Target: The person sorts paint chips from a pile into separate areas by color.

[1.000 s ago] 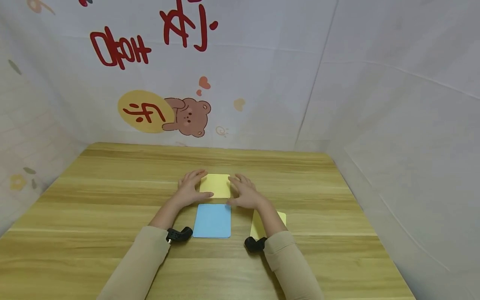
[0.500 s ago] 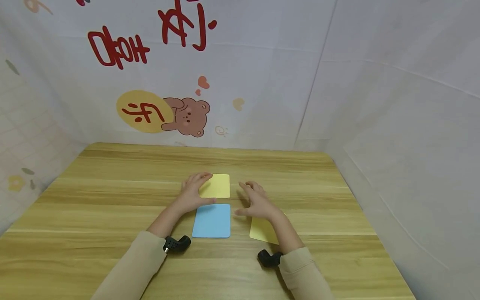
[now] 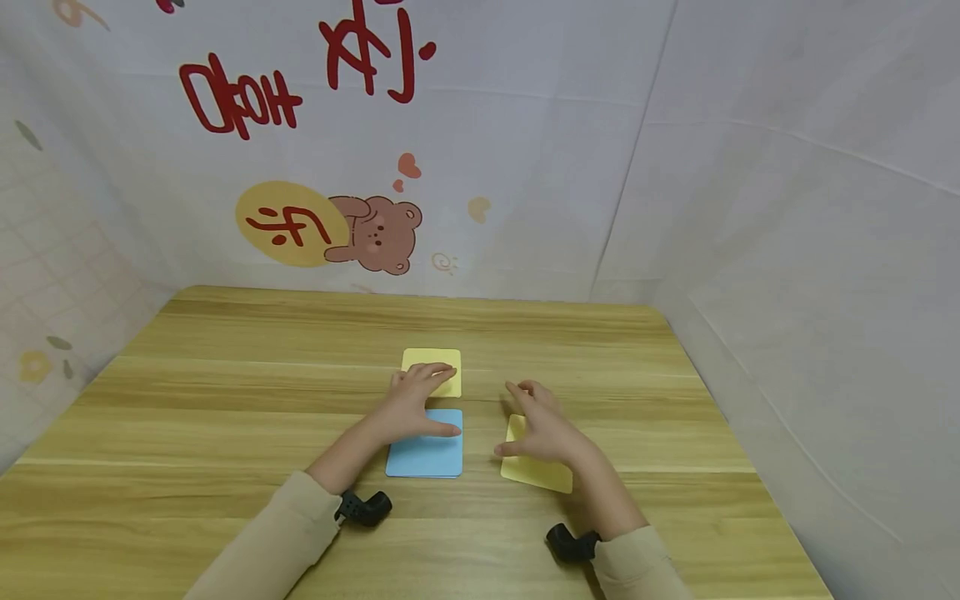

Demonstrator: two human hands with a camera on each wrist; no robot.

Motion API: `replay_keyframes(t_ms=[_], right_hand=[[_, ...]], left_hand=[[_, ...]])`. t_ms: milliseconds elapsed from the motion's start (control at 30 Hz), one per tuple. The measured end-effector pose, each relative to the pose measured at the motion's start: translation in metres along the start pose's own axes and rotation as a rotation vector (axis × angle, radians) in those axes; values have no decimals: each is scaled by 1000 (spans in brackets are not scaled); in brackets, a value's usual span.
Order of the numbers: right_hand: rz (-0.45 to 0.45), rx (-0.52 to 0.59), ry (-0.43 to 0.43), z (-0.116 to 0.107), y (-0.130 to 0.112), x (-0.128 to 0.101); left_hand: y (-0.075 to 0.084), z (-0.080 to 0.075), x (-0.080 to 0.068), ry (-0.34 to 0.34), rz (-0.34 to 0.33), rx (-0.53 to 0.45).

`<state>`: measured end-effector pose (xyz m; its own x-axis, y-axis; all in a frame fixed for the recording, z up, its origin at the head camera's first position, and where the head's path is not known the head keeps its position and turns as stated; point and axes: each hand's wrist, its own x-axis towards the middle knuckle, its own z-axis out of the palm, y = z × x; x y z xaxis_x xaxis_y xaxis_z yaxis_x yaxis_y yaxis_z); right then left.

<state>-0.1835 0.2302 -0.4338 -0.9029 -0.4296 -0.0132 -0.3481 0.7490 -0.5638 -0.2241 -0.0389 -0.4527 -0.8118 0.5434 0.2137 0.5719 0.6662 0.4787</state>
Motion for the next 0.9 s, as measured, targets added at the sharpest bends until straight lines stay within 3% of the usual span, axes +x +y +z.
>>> replay_keyframes(t_ms=[567,900], right_hand=[[25,-67,-7,-13,20,-42],[29,-88,-5,-17,30,-59]], left_hand=[[48,26,2,-164,117,29],[71,41,8,-185,128,86]])
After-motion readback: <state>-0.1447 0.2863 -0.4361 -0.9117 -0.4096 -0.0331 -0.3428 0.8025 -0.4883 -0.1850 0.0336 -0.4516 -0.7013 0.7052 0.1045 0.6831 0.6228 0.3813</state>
